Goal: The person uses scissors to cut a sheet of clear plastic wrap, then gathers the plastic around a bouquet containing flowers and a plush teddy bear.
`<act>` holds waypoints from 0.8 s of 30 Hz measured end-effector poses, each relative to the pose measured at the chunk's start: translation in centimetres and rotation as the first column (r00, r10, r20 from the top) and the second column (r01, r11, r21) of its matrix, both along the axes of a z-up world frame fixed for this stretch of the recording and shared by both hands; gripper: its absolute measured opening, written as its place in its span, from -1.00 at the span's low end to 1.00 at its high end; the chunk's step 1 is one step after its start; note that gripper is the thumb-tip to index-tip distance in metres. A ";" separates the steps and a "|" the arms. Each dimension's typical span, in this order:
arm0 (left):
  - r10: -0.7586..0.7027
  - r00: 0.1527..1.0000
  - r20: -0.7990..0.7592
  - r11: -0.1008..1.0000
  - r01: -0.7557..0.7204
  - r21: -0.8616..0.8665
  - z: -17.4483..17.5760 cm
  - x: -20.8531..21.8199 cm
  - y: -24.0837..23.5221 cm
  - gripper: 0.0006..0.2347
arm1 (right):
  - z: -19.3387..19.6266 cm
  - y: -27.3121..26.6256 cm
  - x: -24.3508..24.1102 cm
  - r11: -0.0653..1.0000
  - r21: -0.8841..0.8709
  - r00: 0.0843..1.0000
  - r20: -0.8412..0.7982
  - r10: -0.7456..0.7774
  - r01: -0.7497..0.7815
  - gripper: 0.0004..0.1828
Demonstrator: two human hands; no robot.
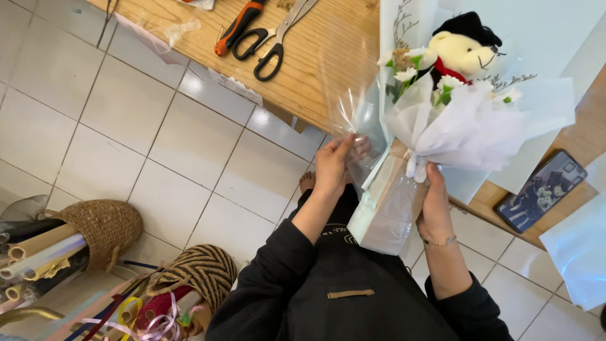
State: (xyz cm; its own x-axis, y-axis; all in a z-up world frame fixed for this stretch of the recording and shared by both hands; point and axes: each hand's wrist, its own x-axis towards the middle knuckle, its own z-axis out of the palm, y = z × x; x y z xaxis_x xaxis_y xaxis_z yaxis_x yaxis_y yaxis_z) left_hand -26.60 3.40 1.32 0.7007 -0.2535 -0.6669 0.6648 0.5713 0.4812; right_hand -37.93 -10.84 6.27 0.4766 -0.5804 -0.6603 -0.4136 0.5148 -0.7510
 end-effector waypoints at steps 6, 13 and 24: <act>-0.071 0.997 -0.014 0.997 0.071 -0.043 -1.9 -0.8 0.5 -0.75 | 0.1 1.5 -0.9 0.995 -0.081 0.998 -0.033 0.054 -0.056 -0.37; -0.109 0.994 0.002 0.991 0.109 -0.083 2.2 2.4 3.6 -0.79 | 2.0 -5.0 -0.2 0.994 -0.077 0.993 -0.086 -0.080 0.074 -0.61; -0.079 0.837 0.541 0.996 0.050 0.069 13.2 8.0 10.3 -0.84 | -0.5 -18.1 0.0 0.935 -0.348 0.972 -0.235 -0.016 -0.069 -0.11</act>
